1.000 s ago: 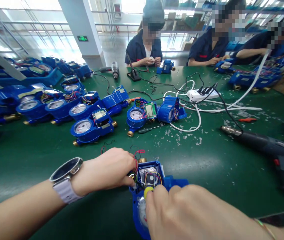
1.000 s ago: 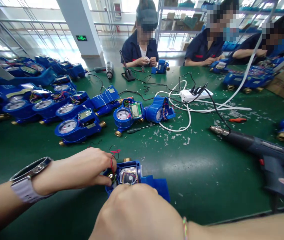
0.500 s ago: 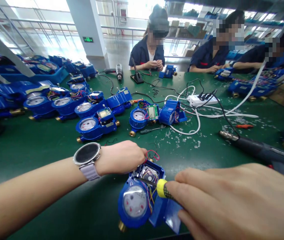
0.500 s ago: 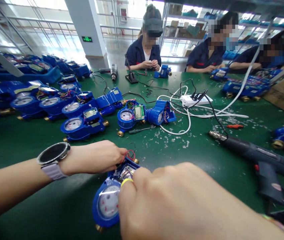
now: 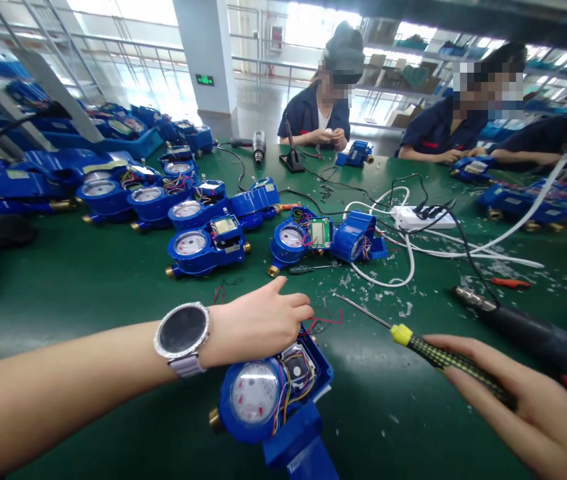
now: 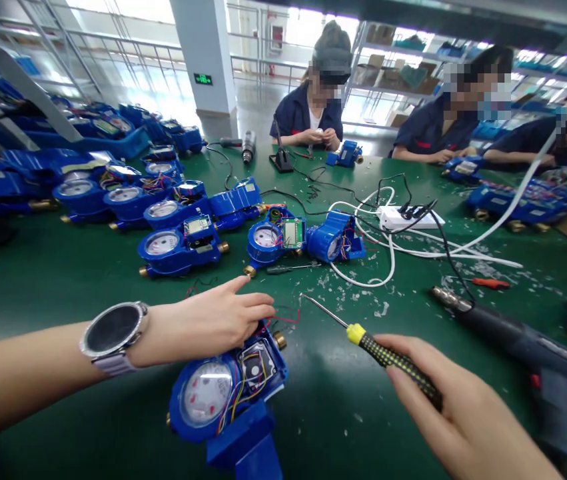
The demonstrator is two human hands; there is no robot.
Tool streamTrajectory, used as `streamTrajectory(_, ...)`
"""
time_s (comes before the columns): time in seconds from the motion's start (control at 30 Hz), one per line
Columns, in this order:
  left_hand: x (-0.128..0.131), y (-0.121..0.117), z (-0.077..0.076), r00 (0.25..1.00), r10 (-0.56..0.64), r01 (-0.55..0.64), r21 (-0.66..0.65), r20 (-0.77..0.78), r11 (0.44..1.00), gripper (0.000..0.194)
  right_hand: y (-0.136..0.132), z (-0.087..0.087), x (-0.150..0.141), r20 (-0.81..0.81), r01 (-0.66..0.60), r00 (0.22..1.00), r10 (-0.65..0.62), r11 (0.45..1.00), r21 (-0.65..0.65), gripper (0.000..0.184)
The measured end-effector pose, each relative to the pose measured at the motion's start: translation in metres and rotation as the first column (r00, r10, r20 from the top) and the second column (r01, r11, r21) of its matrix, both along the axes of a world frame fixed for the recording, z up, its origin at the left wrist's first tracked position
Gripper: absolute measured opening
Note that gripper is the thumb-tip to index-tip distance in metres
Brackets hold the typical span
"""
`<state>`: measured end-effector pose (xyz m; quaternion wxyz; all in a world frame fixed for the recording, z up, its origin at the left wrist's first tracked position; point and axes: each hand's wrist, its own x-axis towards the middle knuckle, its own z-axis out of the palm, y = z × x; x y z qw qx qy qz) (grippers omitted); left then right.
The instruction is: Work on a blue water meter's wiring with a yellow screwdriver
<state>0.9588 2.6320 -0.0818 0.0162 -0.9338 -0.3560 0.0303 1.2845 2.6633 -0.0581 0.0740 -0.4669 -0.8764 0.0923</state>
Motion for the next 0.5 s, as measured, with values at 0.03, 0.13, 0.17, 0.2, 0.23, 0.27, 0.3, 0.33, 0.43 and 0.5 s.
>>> streamTrajectory(0.03,0.000,-0.001,-0.001,1.000,0.016,-0.016,0.005,-0.005,1.000,0.014,0.001,-0.015,-0.003,-0.028,0.047,0.998,-0.050,0.995,-0.084,0.037)
streamTrajectory(0.13,0.000,-0.003,-0.002,0.998,0.047,-0.047,-0.002,-0.032,0.999,0.010,0.003,-0.051,-0.012,-0.154,0.112,0.978,-0.140,0.978,-0.177,0.043)
streamTrajectory(0.17,0.001,-0.005,-0.003,0.997,0.066,-0.066,-0.004,-0.040,0.998,0.010,0.004,-0.057,-0.014,-0.189,0.128,0.968,-0.164,0.974,-0.190,0.043)
streamTrajectory(0.2,0.002,-0.007,-0.002,0.995,0.095,-0.095,-0.004,-0.043,0.995,0.010,0.005,-0.060,-0.014,-0.219,0.138,0.959,-0.181,0.971,-0.196,0.043)
streamTrajectory(0.23,0.003,-0.009,-0.002,0.990,0.136,-0.136,-0.003,-0.040,0.991,0.010,0.007,-0.060,-0.012,-0.243,0.147,0.951,-0.193,0.970,-0.195,0.042)
streamTrajectory(0.27,0.004,-0.012,-0.001,0.982,0.187,-0.187,-0.007,-0.037,0.982,0.009,0.009,-0.057,-0.009,-0.265,0.149,0.944,-0.194,0.972,-0.180,0.041)
streamTrajectory(0.3,0.006,-0.014,0.000,0.968,0.249,-0.250,-0.023,-0.039,0.968,0.009,0.011,-0.052,-0.004,-0.278,0.139,0.943,-0.182,0.976,-0.167,0.040)
streamTrajectory(0.33,0.007,-0.017,0.002,0.949,0.312,-0.314,-0.053,-0.050,0.948,0.008,0.013,-0.046,0.002,-0.279,0.120,0.947,-0.161,0.980,-0.157,0.038)
streamTrajectory(0.43,0.009,-0.022,0.003,0.901,0.425,-0.434,-0.160,-0.088,0.887,0.009,0.016,-0.026,0.024,-0.255,0.056,0.963,-0.092,0.988,-0.145,0.032)
streamTrajectory(0.5,0.008,-0.023,0.002,0.912,0.409,-0.410,-0.184,-0.042,0.894,0.007,0.016,-0.014,0.034,-0.231,0.016,0.972,-0.044,0.992,-0.124,0.028)
